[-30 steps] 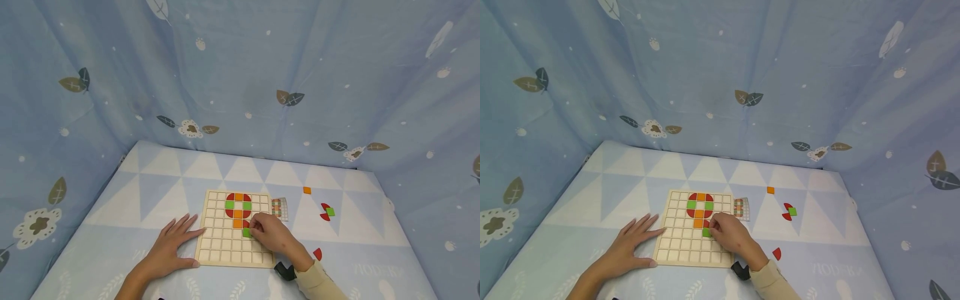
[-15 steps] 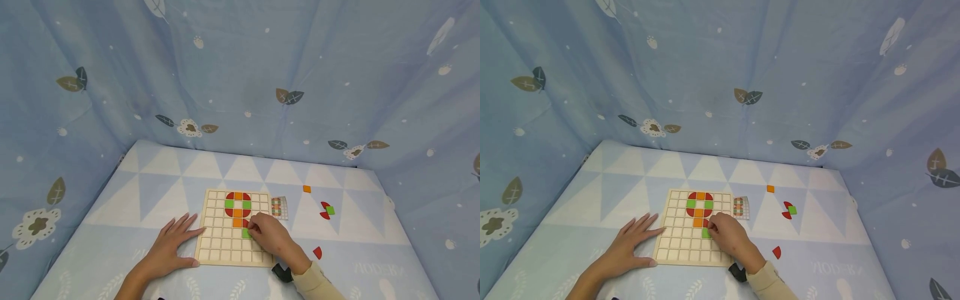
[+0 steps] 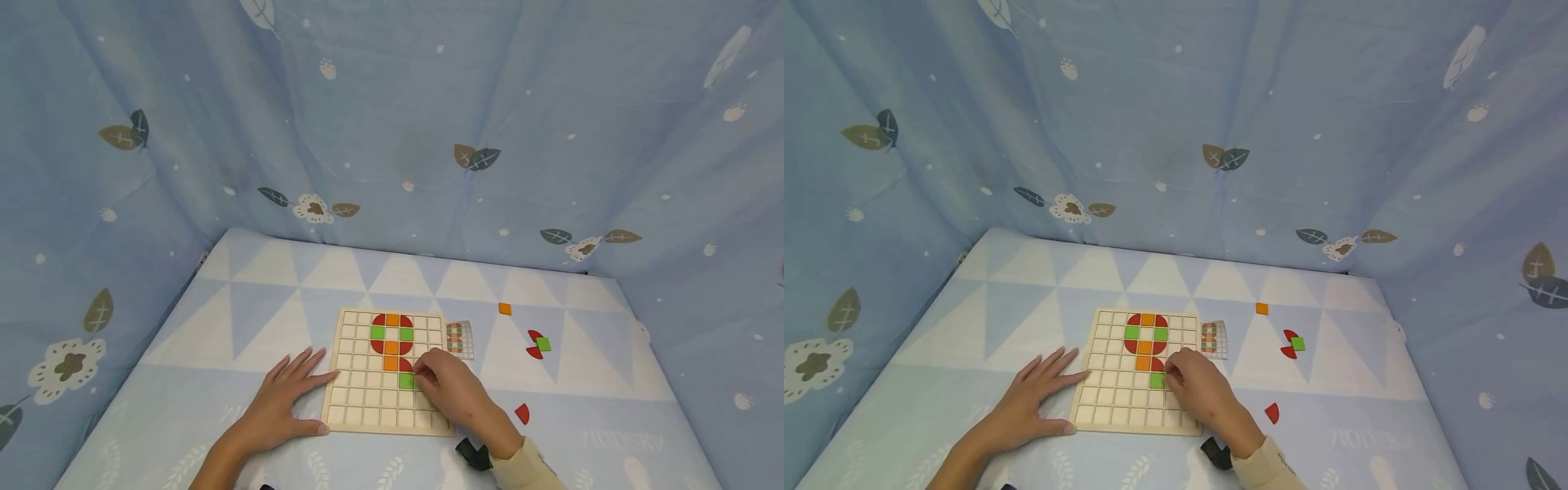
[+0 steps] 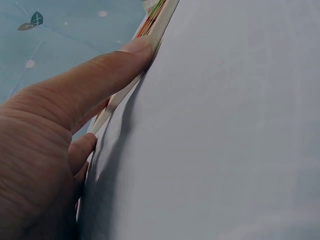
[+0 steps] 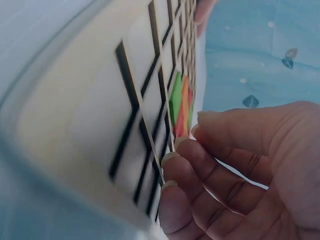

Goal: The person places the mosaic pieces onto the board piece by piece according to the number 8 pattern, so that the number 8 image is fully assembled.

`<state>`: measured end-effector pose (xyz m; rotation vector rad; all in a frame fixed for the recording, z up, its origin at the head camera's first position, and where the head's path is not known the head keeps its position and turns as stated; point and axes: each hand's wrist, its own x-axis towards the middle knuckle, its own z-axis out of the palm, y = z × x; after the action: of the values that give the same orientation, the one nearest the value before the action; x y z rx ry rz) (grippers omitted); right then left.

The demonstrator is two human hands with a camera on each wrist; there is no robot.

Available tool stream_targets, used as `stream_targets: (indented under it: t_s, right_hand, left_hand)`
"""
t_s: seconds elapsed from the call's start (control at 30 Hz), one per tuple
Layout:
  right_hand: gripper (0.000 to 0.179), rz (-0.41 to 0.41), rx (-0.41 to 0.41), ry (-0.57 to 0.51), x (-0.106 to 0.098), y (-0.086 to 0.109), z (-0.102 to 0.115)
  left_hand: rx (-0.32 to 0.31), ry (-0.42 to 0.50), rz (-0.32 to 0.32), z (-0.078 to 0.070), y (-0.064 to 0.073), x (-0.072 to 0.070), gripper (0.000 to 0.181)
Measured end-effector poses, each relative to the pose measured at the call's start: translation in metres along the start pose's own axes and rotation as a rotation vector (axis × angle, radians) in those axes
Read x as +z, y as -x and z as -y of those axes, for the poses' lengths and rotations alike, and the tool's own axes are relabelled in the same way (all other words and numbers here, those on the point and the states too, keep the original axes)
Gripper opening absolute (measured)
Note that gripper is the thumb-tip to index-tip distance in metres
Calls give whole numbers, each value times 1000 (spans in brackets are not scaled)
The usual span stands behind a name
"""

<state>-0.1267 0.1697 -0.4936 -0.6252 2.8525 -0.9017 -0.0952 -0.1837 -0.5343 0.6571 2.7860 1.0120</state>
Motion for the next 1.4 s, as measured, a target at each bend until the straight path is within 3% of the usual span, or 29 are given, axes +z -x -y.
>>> stream_targets:
  t_s: [0.2,0.43,0.77,0.97,1.1,1.27,1.4]
  right_hand:
    - [8,-35,124,2,-24,19,-9]
    - [14,-10,309,32,-55,44,-25]
    - [18,-1,395,26,-92,78,-47]
    - [20,0,487,11,-95,95,-60]
    - [20,49,546,18,-91,105,-71]
    - [36,134,617,12,-83,111,-81]
    - [41,134,643,22,-77,111,-84]
  left_hand:
    - [-4,-10,-5,-2,-1,0,87]
    - [12,-12,-11,-2,0,0,86]
    - [22,-10,-16,-2,1,1,85]
    - [11,-13,-15,-2,0,-1,87]
    - [9,-16,-13,-2,-2,-3,87]
    - [13,-15,-18,-5,-1,-3,86]
    - [18,-22,-26,-5,0,-2,85]
